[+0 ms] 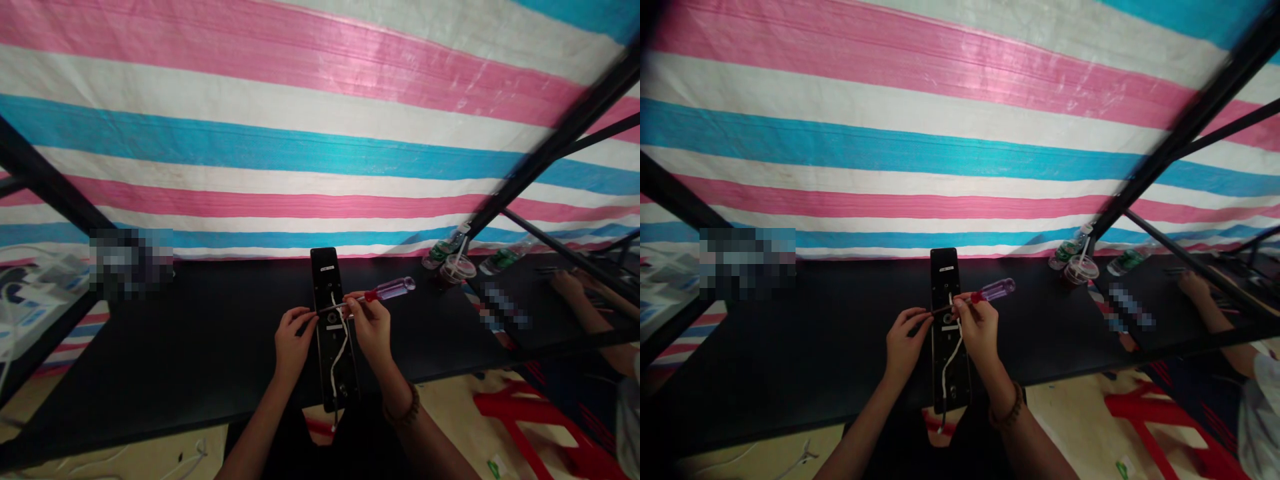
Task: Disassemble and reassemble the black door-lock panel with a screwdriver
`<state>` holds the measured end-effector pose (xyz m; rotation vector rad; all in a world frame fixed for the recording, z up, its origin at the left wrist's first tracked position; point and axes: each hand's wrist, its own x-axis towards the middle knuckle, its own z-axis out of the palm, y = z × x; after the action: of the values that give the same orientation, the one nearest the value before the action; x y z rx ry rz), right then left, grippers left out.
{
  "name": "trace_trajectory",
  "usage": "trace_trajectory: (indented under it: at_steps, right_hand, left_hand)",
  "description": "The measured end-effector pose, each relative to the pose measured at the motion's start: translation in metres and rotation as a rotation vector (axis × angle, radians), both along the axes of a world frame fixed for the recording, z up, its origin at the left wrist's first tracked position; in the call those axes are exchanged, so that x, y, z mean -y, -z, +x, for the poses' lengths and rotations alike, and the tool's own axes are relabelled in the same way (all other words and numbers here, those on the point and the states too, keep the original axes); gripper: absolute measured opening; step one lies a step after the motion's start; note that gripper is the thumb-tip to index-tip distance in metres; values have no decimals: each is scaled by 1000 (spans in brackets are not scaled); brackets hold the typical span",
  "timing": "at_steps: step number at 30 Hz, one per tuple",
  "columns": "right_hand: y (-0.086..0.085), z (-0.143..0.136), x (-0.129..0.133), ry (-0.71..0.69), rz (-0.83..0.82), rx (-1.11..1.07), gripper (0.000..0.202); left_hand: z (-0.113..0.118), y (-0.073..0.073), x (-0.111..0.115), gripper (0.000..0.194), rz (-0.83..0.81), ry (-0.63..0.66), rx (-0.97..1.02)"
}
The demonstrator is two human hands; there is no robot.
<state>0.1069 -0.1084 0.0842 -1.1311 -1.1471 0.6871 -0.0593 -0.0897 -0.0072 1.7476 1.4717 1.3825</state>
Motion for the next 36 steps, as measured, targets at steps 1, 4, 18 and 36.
trace_trajectory:
  at_steps: [1, 4, 18, 36]
  right_hand:
    - [-3, 3, -4, 25, 16, -18, 21]
    - [-12, 19, -28, 127, 107, -44, 25]
    - [-12, 38, -132, 103, 175, 376, 31]
    - [-67, 38, -191, -284, 68, 727, 24]
  left_hand:
    - [-5, 3, 1, 30, -12, -9, -28]
    - [-24, 14, 1, 38, -42, -30, -104]
    - [-16, 16, 15, 47, -112, -40, -208]
    - [28, 37, 54, 47, -188, 179, 115]
